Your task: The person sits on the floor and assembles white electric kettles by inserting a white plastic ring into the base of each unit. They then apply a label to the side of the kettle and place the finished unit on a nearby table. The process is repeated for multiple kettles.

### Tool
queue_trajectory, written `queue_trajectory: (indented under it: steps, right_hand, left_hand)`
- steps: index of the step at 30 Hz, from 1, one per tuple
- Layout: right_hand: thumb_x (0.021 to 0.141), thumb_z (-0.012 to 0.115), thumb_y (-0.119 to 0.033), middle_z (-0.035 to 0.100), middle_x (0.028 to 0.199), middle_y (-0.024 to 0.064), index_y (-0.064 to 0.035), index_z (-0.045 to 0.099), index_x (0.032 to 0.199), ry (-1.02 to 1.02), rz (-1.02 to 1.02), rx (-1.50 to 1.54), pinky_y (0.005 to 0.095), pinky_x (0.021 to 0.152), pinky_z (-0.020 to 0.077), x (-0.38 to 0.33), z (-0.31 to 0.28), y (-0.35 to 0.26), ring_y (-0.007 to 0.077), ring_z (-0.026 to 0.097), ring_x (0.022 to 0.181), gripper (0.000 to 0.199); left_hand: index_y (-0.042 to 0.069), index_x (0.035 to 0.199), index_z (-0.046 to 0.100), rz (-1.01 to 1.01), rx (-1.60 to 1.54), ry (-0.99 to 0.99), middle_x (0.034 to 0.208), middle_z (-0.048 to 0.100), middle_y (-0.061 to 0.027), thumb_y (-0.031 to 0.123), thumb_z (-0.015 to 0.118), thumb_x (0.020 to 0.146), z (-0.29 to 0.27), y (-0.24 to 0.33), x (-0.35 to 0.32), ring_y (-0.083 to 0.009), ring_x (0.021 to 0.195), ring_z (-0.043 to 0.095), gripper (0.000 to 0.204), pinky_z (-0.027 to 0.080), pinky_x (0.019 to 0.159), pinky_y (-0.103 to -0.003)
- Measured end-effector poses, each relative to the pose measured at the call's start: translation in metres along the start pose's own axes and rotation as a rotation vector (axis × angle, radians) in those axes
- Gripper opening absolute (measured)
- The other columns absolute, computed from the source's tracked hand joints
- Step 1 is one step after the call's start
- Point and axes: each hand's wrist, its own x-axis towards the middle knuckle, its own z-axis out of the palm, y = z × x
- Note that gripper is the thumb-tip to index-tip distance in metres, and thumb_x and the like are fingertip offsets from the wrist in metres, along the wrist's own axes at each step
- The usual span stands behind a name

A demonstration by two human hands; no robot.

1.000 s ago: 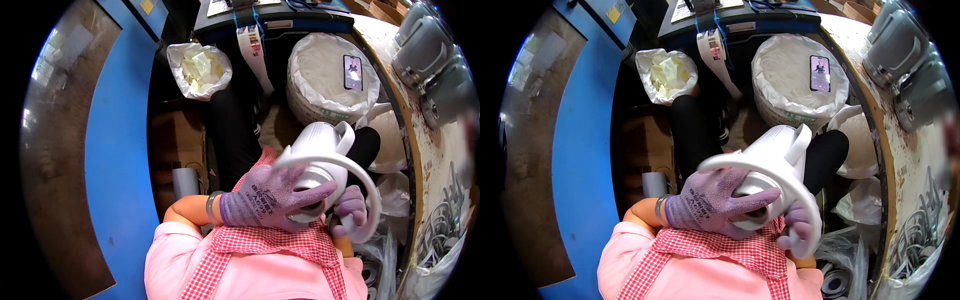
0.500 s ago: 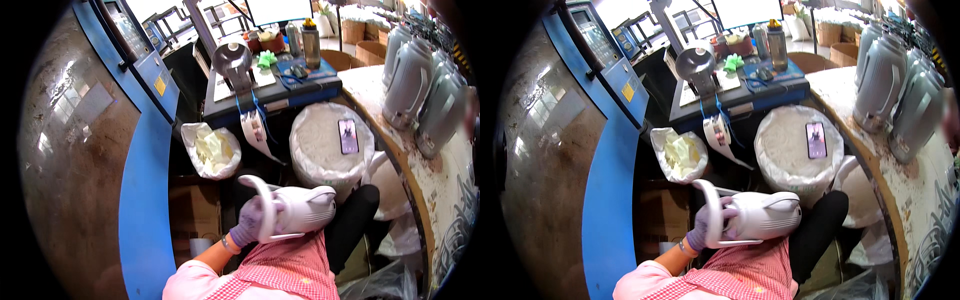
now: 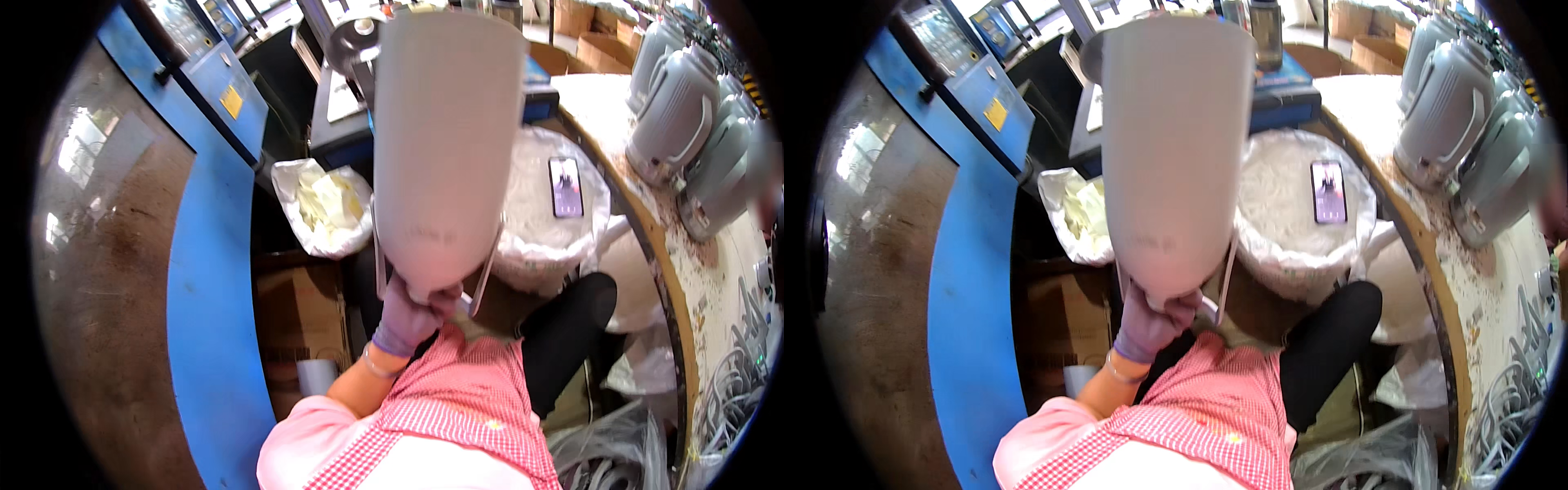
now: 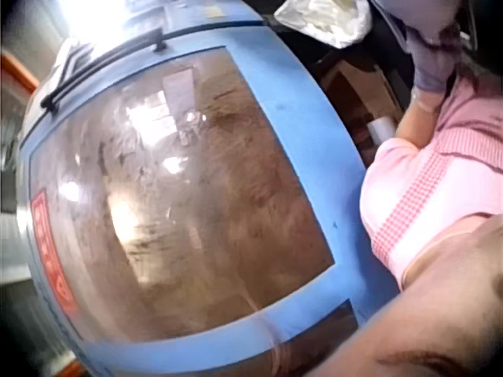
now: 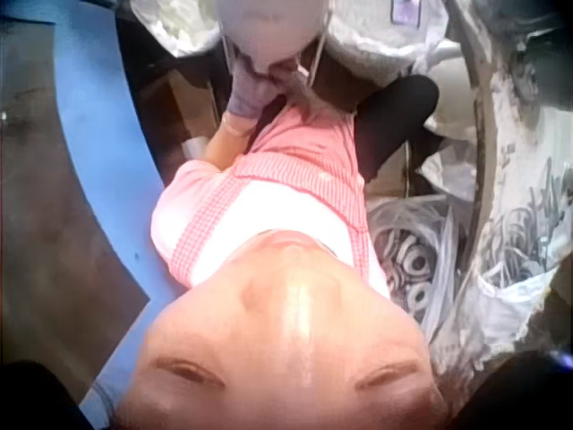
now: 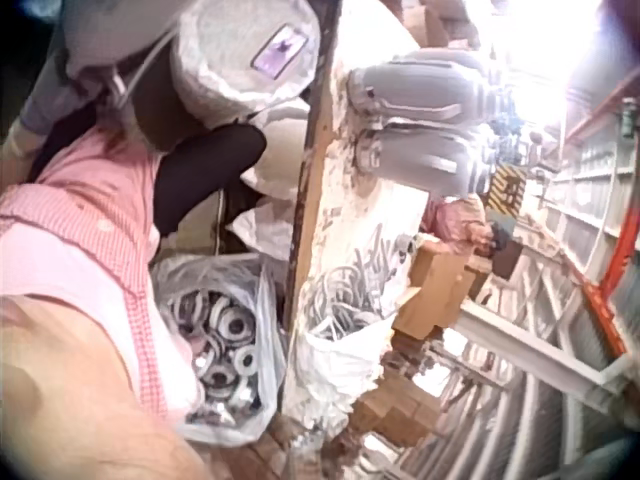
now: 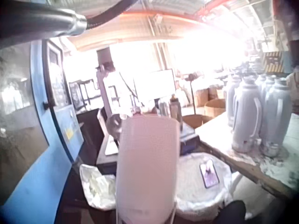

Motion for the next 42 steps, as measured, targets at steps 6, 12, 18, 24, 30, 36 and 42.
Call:
queue_trajectory:
  steps: [6, 12, 18, 24, 30, 36, 42]
  right_hand:
    - [0.064, 0.085, -0.024, 0.059, 0.128, 0.0145, -0.0009, 0.055, 0.129, -0.227, -0.064, 0.095, 0.0399, 0.102, 0.0473, -0.050, -0.016, -0.059, 0.0283, 0.059, 0.118, 0.075]
    - [0.057, 0.089, -0.022, 0.060, 0.125, 0.0133, -0.0006, 0.056, 0.127, -0.892, -0.208, 0.196, 0.0388, 0.100, 0.0488, -0.112, -0.029, -0.134, 0.0265, 0.061, 0.115, 0.080]
    - [0.061, 0.084, -0.017, 0.066, 0.112, 0.0099, 0.0001, 0.059, 0.121, -1.434, 0.468, 0.111, 0.0356, 0.094, 0.0518, -0.079, 0.005, -0.142, 0.0216, 0.064, 0.107, 0.068]
    - [0.068, 0.081, -0.031, 0.069, 0.103, 0.0080, 0.0058, 0.064, 0.116, -0.745, 0.094, 0.598, 0.0301, 0.078, 0.0531, -0.015, 0.043, -0.168, 0.0170, 0.066, 0.090, 0.064]
    - [0.048, 0.075, -0.028, 0.065, 0.093, 0.0095, 0.0032, 0.066, 0.102, -0.355, -0.515, 0.296, 0.0383, 0.081, 0.0502, -0.033, 0.093, -0.208, 0.0240, 0.060, 0.088, 0.063]
    - [0.071, 0.069, -0.048, 0.067, 0.098, 0.0176, 0.0031, 0.062, 0.107, -0.279, -0.799, 0.460, 0.0434, 0.078, 0.0566, -0.045, 0.080, -0.173, 0.0306, 0.065, 0.086, 0.063]
    - [0.101, 0.047, -0.046, 0.063, 0.123, 0.0171, 0.0021, 0.051, 0.134, -0.506, -0.317, 0.659, 0.0417, 0.095, 0.0536, -0.027, 0.078, -0.157, 0.0285, 0.064, 0.109, 0.058]
  left_hand:
    - [0.008, 0.108, 0.058, -0.056, -0.161, -0.047, 0.096, 0.054, -0.0052, 0.039, 0.050, 0.097, -0.001, 0.014, 0.013, -0.0192, 0.083, 0.045, 0.034, 0.043, 0.058, -0.024]
    - [0.006, 0.116, 0.055, 0.085, 0.097, 0.041, 0.101, 0.058, -0.0098, 0.045, 0.042, 0.098, -0.027, 0.031, 0.001, -0.0221, 0.082, 0.052, 0.045, 0.044, 0.057, -0.025]
    - [0.016, 0.121, 0.059, 0.618, 0.510, 0.325, 0.114, 0.063, -0.0052, 0.046, 0.039, 0.103, -0.054, 0.066, -0.044, -0.0211, 0.096, 0.062, 0.040, 0.049, 0.057, -0.028]
    - [0.002, 0.141, 0.050, 0.755, 0.849, 0.217, 0.137, 0.059, -0.0142, 0.042, 0.042, 0.102, -0.065, 0.092, -0.088, -0.0287, 0.126, 0.056, 0.057, 0.044, 0.109, -0.044]
    - [0.000, 0.135, 0.055, 0.585, 1.290, 0.281, 0.129, 0.064, -0.0136, 0.033, 0.039, 0.106, -0.087, 0.100, -0.082, -0.0258, 0.116, 0.063, 0.047, 0.052, 0.099, -0.039]
    - [0.000, 0.132, 0.057, 0.337, 1.250, 0.267, 0.122, 0.067, -0.0102, 0.036, 0.040, 0.107, -0.081, 0.106, -0.074, -0.0187, 0.108, 0.066, 0.048, 0.054, 0.094, -0.034]
    - [-0.003, 0.131, 0.057, 0.797, 1.396, 0.116, 0.130, 0.061, -0.0166, 0.044, 0.046, 0.101, -0.012, 0.071, -0.057, -0.0258, 0.119, 0.059, 0.057, 0.046, 0.103, -0.038]
